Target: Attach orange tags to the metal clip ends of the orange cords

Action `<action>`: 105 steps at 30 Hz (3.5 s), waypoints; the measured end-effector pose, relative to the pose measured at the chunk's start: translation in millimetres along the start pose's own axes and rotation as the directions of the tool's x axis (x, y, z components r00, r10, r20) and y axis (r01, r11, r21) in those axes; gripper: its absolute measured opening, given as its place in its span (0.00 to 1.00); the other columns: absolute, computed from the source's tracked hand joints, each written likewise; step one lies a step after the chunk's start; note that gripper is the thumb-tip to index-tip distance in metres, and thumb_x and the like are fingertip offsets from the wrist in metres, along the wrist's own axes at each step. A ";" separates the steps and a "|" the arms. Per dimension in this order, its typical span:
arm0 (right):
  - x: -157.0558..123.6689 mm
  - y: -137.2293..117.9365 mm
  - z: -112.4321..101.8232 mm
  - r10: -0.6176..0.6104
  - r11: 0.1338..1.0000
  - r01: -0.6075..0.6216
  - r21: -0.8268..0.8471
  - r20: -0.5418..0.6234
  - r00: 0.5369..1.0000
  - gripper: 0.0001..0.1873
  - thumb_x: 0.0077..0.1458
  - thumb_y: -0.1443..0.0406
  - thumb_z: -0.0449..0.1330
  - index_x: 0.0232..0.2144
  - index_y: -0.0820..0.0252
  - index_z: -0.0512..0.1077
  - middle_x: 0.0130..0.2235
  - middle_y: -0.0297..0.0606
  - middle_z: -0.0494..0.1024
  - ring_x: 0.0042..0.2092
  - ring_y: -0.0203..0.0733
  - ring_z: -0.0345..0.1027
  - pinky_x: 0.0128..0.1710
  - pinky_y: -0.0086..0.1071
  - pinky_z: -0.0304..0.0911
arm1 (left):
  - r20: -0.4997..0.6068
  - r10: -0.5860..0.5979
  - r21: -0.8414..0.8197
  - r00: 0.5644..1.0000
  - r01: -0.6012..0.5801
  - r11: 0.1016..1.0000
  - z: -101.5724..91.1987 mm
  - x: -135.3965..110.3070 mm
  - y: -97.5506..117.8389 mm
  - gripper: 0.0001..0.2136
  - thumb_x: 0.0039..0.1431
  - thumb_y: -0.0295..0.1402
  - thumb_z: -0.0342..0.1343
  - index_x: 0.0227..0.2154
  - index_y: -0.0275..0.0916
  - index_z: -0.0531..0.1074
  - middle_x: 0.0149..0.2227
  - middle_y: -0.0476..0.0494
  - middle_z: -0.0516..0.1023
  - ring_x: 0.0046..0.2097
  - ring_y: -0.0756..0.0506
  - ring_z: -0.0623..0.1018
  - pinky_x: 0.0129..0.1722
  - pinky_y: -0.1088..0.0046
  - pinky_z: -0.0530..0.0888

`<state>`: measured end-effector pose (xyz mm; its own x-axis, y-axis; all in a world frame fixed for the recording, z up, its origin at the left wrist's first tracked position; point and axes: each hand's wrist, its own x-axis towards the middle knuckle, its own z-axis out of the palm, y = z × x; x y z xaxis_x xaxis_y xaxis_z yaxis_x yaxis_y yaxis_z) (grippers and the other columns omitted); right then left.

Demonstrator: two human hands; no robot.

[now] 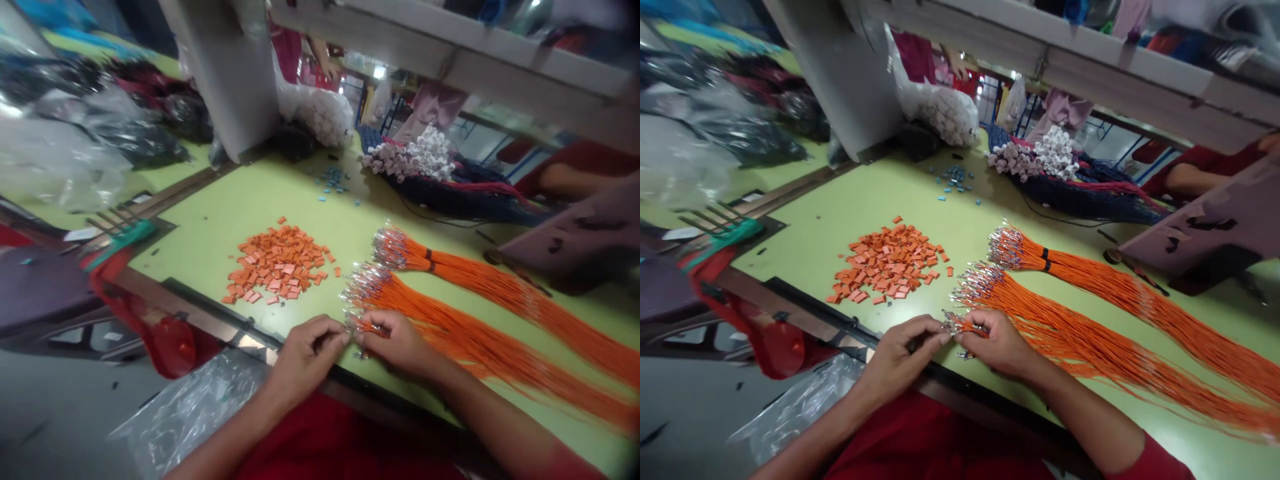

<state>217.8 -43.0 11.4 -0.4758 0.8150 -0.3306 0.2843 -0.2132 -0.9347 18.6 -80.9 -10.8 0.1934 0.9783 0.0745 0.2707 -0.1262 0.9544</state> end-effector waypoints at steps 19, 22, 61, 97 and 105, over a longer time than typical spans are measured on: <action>-2.0 -0.5 3.3 -0.068 0.984 0.060 -0.165 -0.039 0.997 0.10 0.57 0.61 0.59 0.27 0.60 0.68 0.27 0.32 0.70 0.30 0.36 0.64 0.31 0.28 0.60 | -0.129 0.324 0.693 0.937 -0.149 0.706 -51.2 1.3 -29.8 0.04 0.63 0.33 0.55 0.36 0.39 0.73 0.38 0.42 0.75 0.40 0.41 0.73 0.42 0.61 0.70; -1.4 1.7 2.8 -0.068 0.985 0.060 -0.160 -0.047 0.997 0.10 0.58 0.61 0.58 0.27 0.60 0.68 0.27 0.32 0.70 0.30 0.36 0.64 0.31 0.28 0.60 | -0.159 0.286 0.667 0.945 -0.110 0.737 -47.9 -1.2 -30.1 0.07 0.62 0.37 0.57 0.39 0.39 0.73 0.37 0.42 0.75 0.40 0.41 0.73 0.41 0.62 0.71; -4.1 -11.6 7.3 -0.005 0.993 0.024 0.112 -0.167 0.986 0.15 0.47 0.55 0.66 0.27 0.62 0.74 0.25 0.31 0.72 0.25 0.32 0.62 0.25 0.26 0.61 | 0.096 -0.181 -0.428 0.979 0.205 0.880 -19.5 12.6 -3.1 0.09 0.54 0.35 0.64 0.35 0.35 0.80 0.33 0.43 0.81 0.33 0.47 0.82 0.36 0.72 0.80; -4.8 0.2 11.5 -0.228 0.953 0.190 -0.237 -0.144 0.963 0.05 0.53 0.67 0.58 0.27 0.61 0.73 0.25 0.31 0.71 0.27 0.34 0.60 0.28 0.26 0.56 | -0.038 0.027 -0.249 0.999 -0.036 0.968 3.7 5.8 -2.9 0.06 0.61 0.33 0.59 0.34 0.38 0.79 0.34 0.44 0.78 0.32 0.48 0.79 0.33 0.73 0.78; -0.3 3.5 10.1 -0.287 0.922 0.250 -0.294 -0.087 0.954 0.08 0.56 0.66 0.58 0.28 0.60 0.76 0.27 0.33 0.76 0.31 0.37 0.67 0.33 0.27 0.61 | -0.029 0.075 -0.172 0.997 -0.078 0.982 0.4 6.4 -2.2 0.07 0.61 0.33 0.58 0.34 0.38 0.80 0.32 0.43 0.77 0.32 0.47 0.78 0.32 0.74 0.77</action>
<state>210.6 -49.5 6.9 -0.4632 0.8855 -0.0361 0.3878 0.1658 -0.9067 19.6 -74.5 -12.5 0.1858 0.9705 0.1538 0.0886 -0.1724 0.9810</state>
